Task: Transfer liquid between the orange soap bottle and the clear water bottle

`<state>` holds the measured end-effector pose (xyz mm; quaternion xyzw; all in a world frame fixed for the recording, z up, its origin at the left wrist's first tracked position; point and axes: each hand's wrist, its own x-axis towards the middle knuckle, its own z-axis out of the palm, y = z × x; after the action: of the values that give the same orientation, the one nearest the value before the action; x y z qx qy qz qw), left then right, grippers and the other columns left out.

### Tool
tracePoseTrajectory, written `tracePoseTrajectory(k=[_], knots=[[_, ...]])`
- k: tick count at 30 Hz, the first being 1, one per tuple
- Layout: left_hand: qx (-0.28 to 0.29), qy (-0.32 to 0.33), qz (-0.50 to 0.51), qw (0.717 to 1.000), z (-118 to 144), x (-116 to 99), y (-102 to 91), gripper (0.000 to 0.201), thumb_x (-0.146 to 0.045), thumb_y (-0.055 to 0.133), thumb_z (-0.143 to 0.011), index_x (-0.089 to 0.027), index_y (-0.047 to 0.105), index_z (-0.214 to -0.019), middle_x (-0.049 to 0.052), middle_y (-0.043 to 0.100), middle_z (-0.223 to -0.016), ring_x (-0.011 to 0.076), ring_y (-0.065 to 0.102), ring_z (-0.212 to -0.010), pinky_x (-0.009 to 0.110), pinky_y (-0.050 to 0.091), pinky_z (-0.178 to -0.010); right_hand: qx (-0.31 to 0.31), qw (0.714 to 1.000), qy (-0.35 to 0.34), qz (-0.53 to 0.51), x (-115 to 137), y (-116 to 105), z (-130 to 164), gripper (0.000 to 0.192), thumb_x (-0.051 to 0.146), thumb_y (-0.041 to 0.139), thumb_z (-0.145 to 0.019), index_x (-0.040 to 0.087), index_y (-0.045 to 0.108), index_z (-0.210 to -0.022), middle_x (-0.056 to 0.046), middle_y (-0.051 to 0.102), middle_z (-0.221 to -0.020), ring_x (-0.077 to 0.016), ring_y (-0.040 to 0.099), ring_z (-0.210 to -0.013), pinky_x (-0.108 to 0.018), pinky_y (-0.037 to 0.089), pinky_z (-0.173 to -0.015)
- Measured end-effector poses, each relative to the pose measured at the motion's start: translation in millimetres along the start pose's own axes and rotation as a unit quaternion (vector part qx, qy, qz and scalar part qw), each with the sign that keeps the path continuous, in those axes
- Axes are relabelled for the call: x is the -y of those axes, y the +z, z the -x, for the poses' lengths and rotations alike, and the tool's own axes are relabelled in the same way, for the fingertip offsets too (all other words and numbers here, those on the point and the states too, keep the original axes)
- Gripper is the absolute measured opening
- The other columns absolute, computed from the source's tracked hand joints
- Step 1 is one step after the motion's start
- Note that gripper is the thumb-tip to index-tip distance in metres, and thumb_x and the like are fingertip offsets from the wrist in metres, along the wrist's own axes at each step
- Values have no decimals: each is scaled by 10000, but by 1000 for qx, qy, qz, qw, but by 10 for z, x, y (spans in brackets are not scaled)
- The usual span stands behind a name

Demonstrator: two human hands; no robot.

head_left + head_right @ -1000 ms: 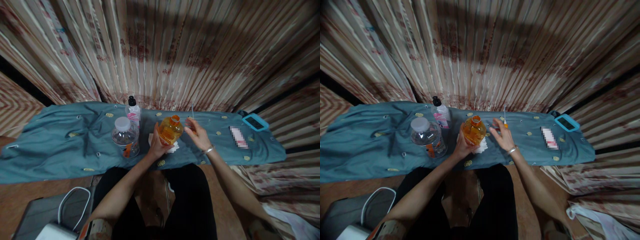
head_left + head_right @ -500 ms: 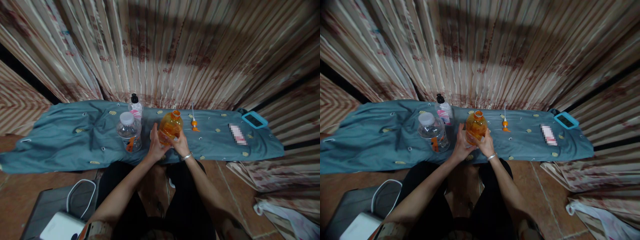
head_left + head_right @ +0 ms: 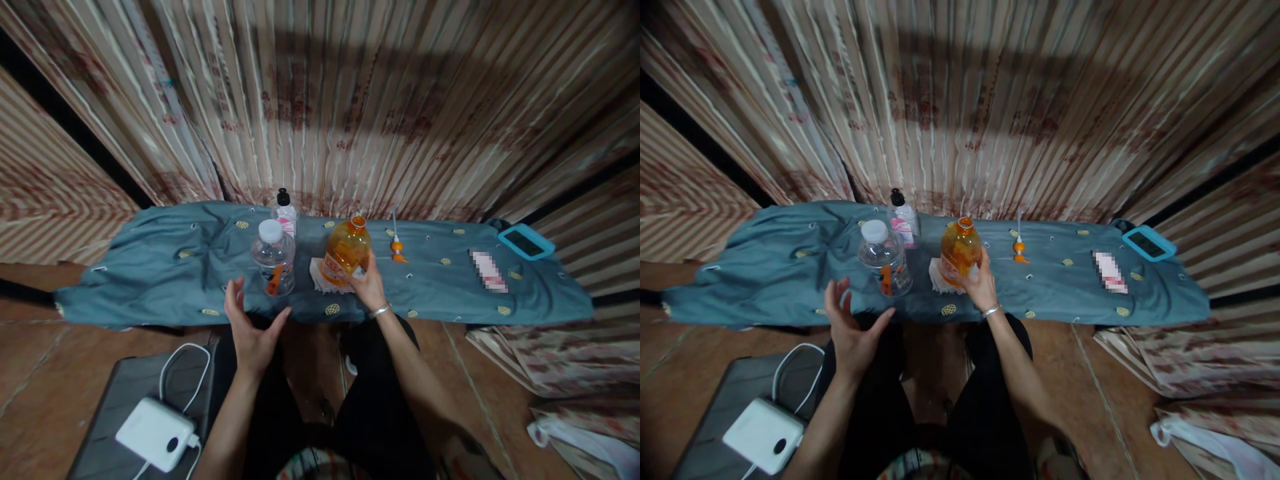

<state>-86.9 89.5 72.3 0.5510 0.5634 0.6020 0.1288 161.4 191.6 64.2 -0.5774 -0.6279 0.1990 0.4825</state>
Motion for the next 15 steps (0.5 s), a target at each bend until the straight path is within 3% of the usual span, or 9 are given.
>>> tracePoseTrajectory(k=[3,4,6,8,10,12,15], knots=[[1,-23,13,1000,-283,79,122,1251,-384,893,-593,-228,104,-1552,202,224,-1613,325,227,-1522,498,223,-1240,-50,996,-45,50,173,-167,117,859,435,742,-831,188,280,-1511,-206,500,-1498,-387,508,-1351,-603,448,-1075],[3,-31,20,999,-378,108,196,1309,-391,904,-570,-218,62,-1557,214,169,-1629,334,168,-1538,507,182,-1249,-72,993,-64,70,283,-221,161,880,444,712,-849,172,224,-1529,-232,433,-1542,-406,426,-1410,-647,380,-1109],[3,-50,32,998,-536,172,357,1374,-378,920,-531,-204,24,-1558,231,134,-1635,341,143,-1544,499,178,-1251,-89,983,-116,107,585,-289,224,735,409,596,-934,133,244,-1517,-264,413,-1546,-399,378,-1436,-663,324,-1127],[-10,-70,47,996,-629,243,497,1380,-335,915,-533,-206,1,-1558,238,225,-1606,336,248,-1516,487,236,-1236,-43,972,-185,137,963,-270,216,481,370,510,-987,141,447,-1404,-220,614,-1382,-336,538,-1316,-551,404,-1107],[-14,-87,65,994,-654,314,590,1363,-301,898,-551,-211,-16,-1557,223,371,-1538,326,386,-1452,488,327,-1194,30,955,-241,172,1352,-159,104,368,347,485,-1005,151,568,-1306,-165,735,-1226,-286,661,-1154,-429,493,-1027],[-5,-119,86,989,-632,380,633,1349,-286,882,-567,-205,-30,-1557,198,522,-1422,318,526,-1341,491,419,-1128,89,934,-267,220,1689,16,-101,377,356,492,-1010,125,601,-1286,-148,797,-1048,-291,726,-973,-392,556,-867],[-7,-156,73,985,-583,455,648,1231,-307,885,-557,-236,155,-1546,162,546,-1411,314,558,-1308,472,465,-1091,137,908,-260,298,2013,302,-454,609,580,435,-980,53,659,-1186,-221,805,-905,-395,731,-919,-431,548,-692]])
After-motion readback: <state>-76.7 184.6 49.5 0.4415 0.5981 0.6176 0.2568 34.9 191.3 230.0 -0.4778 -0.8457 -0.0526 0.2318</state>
